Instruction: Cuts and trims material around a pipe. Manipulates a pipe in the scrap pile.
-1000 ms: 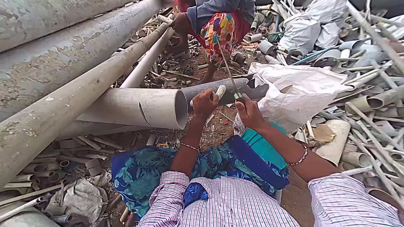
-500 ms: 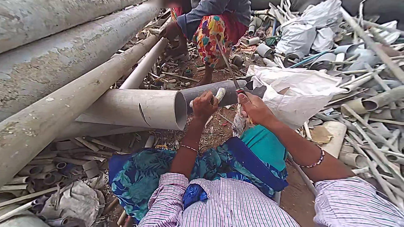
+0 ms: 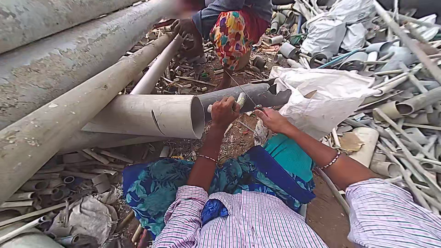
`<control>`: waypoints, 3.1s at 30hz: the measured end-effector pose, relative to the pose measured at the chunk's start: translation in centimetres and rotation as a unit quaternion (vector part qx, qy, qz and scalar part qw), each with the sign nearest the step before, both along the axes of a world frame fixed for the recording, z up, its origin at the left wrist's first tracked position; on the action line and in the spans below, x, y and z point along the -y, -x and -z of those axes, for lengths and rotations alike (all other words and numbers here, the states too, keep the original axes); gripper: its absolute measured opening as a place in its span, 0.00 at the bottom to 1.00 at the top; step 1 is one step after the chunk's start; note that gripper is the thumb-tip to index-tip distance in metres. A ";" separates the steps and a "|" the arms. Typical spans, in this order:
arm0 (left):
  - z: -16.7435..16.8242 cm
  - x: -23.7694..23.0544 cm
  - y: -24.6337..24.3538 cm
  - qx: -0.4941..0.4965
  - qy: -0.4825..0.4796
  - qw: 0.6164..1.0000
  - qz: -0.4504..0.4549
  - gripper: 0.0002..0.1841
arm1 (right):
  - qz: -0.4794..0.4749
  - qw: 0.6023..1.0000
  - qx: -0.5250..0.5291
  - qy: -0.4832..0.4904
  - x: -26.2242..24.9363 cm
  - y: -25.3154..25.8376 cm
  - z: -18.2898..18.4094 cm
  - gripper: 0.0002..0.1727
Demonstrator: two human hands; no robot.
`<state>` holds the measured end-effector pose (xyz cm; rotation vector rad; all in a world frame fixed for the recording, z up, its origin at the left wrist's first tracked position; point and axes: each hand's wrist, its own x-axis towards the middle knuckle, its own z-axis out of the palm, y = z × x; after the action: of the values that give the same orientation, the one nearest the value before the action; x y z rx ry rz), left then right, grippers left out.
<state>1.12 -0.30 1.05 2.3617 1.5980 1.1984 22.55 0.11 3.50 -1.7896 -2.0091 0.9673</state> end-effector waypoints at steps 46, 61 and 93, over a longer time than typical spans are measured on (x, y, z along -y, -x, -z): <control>0.8 -0.3 -0.1 0.002 -0.038 0.999 -0.001 0.13 | 0.031 0.939 -0.339 -0.052 4.5 3.1 2.3 0.21; 2.6 -2.1 -0.4 0.001 -0.103 0.995 0.009 0.12 | 0.062 0.883 -0.464 0.014 7.1 3.7 1.5 0.23; -3.3 -2.2 -1.7 0.711 0.214 0.633 0.219 0.16 | 0.097 0.877 -0.400 -0.249 3.6 2.2 10.9 0.10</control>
<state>2.84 1.91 4.36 0.7219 0.5160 1.5391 20.35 -3.52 -7.45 -1.0278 -1.3440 0.8256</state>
